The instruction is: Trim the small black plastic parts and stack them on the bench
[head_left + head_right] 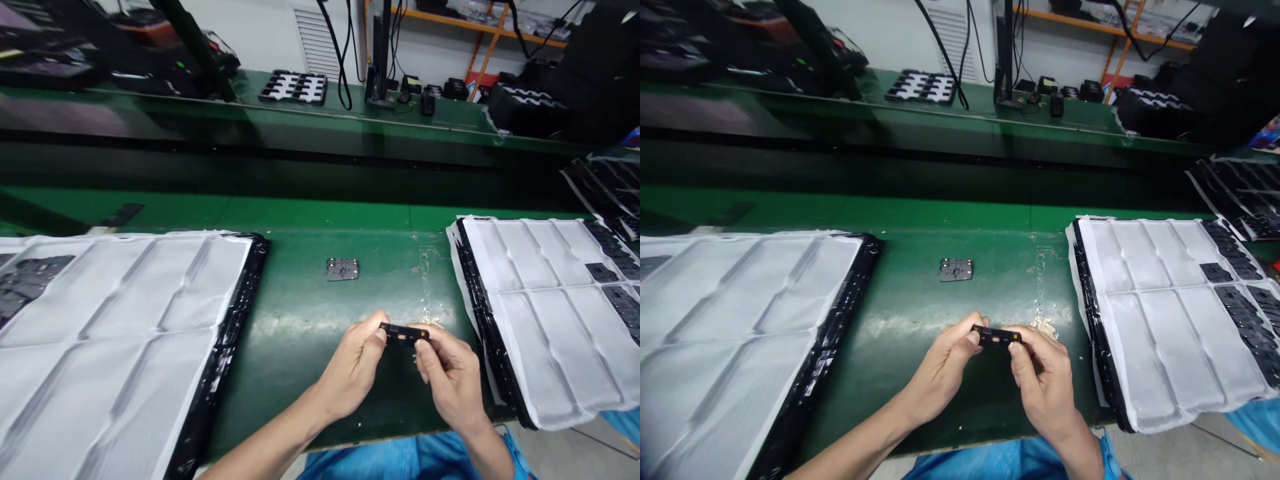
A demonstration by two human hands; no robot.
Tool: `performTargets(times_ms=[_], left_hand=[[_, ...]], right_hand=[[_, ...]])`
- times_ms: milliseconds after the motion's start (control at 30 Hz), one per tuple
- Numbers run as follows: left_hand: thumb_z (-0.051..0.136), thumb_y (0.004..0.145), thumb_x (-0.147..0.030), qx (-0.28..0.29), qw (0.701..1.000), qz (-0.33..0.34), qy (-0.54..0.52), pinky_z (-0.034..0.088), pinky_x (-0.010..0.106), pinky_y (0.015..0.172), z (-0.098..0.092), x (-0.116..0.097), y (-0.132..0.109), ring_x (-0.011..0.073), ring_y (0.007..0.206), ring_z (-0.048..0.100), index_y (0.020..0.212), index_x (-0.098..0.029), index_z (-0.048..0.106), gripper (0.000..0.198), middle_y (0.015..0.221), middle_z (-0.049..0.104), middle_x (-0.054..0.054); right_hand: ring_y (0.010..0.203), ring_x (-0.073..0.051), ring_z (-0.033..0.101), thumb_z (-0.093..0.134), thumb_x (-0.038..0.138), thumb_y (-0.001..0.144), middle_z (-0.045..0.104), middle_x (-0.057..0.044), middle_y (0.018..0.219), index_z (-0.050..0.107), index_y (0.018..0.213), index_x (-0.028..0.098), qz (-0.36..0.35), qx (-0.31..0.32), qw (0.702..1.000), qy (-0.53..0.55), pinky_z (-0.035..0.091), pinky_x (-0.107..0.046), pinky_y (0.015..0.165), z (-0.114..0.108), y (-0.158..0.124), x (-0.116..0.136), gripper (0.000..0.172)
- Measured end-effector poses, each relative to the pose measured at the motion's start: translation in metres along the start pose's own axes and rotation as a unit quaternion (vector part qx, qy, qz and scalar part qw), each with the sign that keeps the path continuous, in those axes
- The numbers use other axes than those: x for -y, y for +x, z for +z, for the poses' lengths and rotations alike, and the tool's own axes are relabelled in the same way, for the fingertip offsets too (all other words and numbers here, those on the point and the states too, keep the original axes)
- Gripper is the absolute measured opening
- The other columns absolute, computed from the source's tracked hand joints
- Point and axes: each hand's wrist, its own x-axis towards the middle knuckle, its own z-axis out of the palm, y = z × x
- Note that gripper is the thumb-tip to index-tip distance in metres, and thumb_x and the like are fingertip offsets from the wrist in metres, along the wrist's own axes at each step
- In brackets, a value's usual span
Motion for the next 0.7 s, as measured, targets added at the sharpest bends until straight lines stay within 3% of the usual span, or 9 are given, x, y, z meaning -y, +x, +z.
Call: performTargets(times_ms=[133,300,500,600,700], left_hand=[[0.032,0.107,-0.031,0.045,0.999,-0.012,0.022,0.038,0.031,0.069,-0.004,-0.002,-0.001,0.0169,0.071,0.046,0.083,-0.024,0.042,0.027,0.078,0.048,-0.003],[0.042,0.103,-0.021,0.097,0.988,-0.012,0.118,0.044,0.030,0.069,0.006,0.002,0.002,0.0174,0.072,0.055,0.097,-0.022,0.057,0.016,0.085,0.060,0.000],[0.037,0.102,-0.008,0.156,0.963,0.090,0.200,0.051,0.037,0.091,0.018,0.004,0.010,0.0228,0.093,0.068,0.116,-0.023,0.071,0.040,0.104,0.075,0.007],[0.035,0.097,-0.002,0.134,0.972,0.071,0.178,0.051,0.039,0.101,0.012,0.000,0.014,0.0240,0.109,0.069,0.130,-0.026,0.067,0.052,0.119,0.075,0.008],[0.047,0.101,-0.016,0.075,0.989,0.050,0.116,0.051,0.039,0.103,0.010,-0.004,0.019,0.0255,0.117,0.067,0.131,-0.023,0.065,0.036,0.132,0.070,0.010]], right_hand=[[0.048,-0.010,0.050,0.057,0.031,0.107,0.054,0.005,0.061,0.076,0.111,0.018,0.042,-0.024,0.998,0.034,0.041,-0.022,0.048,-0.004,0.000,-0.002,0.023],[0.049,-0.010,0.048,0.064,0.041,0.104,0.052,0.006,0.058,0.073,0.112,0.016,0.104,-0.106,0.987,0.065,0.041,-0.022,0.050,-0.015,0.001,-0.009,0.028],[0.051,-0.011,0.048,0.065,0.047,0.102,0.052,0.006,0.058,0.070,0.104,0.016,0.111,-0.158,0.979,0.067,0.042,-0.023,0.051,-0.025,0.000,-0.016,0.032],[0.052,-0.012,0.051,0.063,0.047,0.102,0.053,0.006,0.058,0.069,0.104,0.017,0.109,-0.160,0.979,0.055,0.043,-0.023,0.052,-0.025,-0.001,-0.016,0.031],[0.053,-0.013,0.053,0.061,0.045,0.104,0.054,0.006,0.060,0.069,0.108,0.016,0.109,-0.142,0.983,0.044,0.045,-0.024,0.054,-0.021,-0.002,-0.018,0.031]])
